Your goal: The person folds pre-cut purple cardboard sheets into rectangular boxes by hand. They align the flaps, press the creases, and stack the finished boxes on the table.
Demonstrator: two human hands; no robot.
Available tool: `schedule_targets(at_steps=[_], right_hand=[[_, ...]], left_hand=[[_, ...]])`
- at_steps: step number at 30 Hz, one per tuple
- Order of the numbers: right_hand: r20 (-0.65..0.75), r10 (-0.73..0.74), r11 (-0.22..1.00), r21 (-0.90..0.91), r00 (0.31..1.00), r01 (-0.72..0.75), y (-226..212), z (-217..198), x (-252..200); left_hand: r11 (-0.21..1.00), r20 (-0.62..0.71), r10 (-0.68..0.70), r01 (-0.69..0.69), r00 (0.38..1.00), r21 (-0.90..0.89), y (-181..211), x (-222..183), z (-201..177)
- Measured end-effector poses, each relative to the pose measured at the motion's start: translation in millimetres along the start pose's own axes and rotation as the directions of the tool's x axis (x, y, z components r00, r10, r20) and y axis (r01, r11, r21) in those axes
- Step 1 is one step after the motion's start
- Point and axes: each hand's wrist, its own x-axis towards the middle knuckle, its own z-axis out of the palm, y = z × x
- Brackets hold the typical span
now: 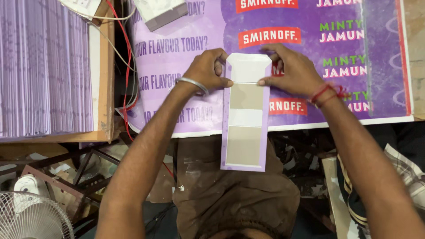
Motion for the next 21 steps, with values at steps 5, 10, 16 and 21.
schedule_targets(at_steps=[5,10,16,21], right_hand=[[-0.006,-0.091,0.992,-0.091,0.996,0.09,-14.8,-4.8,13.3],[-0.104,-0.243,0.962,-0.157,0.964,0.226,-11.4,5.3,4.6],[-0.206,-0.405,0.895,-0.288,0.891,0.34,-10.9,14.0,-0.3],[-0.291,-0.45,0.883,-0.286,0.844,0.372,-5.6,22.4,-5.7]], left_hand=[[0.992,0.181,0.065,-0.083,0.981,0.096,11.0,10.1,-21.5],[0.925,0.004,0.348,-0.344,0.937,0.164,-14.9,9.0,-13.2],[0.862,-0.047,0.442,-0.41,0.896,0.299,-21.4,-6.6,-8.7],[0.934,-0.108,0.267,-0.229,0.958,0.275,-13.3,-14.8,-5.0]])
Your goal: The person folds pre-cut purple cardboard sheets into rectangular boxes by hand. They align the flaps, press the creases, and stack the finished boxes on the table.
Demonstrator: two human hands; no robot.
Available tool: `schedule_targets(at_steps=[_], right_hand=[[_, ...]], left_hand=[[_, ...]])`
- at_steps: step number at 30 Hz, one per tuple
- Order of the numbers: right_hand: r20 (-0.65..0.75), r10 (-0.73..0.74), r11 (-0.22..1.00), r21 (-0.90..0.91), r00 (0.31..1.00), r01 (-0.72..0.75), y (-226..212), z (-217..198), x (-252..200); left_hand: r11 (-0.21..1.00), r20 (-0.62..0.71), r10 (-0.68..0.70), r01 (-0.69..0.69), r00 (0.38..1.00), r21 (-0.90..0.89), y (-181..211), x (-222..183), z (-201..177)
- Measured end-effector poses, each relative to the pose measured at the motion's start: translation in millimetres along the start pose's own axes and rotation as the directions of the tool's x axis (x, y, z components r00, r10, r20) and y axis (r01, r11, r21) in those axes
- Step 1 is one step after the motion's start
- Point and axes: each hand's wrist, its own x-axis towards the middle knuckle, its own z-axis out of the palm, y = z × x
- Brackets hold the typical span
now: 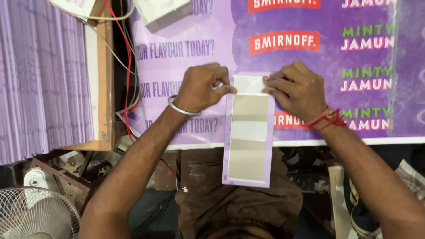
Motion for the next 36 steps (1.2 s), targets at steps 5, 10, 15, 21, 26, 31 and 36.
schedule_targets(at_steps=[5,10,15,21,26,31,36], right_hand=[[-0.034,-0.018,1.0,0.015,0.999,0.019,7.1,3.3,-9.6],[-0.046,0.021,1.0,0.018,0.999,-0.02,-10.3,-7.9,0.5],[-0.094,0.016,1.0,0.026,0.995,-0.013,-22.9,-20.0,7.3],[-0.073,0.059,0.992,-0.104,0.996,-0.066,-34.0,-8.3,-15.4],[0.108,0.048,0.967,-0.253,0.993,-0.019,-49.9,-8.7,-30.4],[0.224,0.052,0.967,-0.255,0.973,0.007,-60.2,-3.3,-44.0],[0.282,0.073,0.953,-0.304,0.957,0.017,-62.3,-2.1,-46.1]], left_hand=[[0.947,-0.175,0.223,-0.171,0.959,0.272,41.3,-0.1,38.8],[0.878,0.173,0.093,-0.163,0.981,0.45,55.3,-7.5,50.5],[0.84,0.171,-0.013,-0.082,0.985,0.536,34.8,-33.5,14.1],[0.831,0.129,-0.022,-0.054,0.991,0.554,49.2,-90.8,30.7],[0.883,0.239,0.02,-0.129,0.971,0.45,82.9,-159.2,40.9],[0.865,0.117,0.038,-0.091,0.992,0.493,74.1,-136.8,39.6],[0.843,0.084,-0.008,-0.038,0.996,0.537,51.4,-58.0,36.0]])
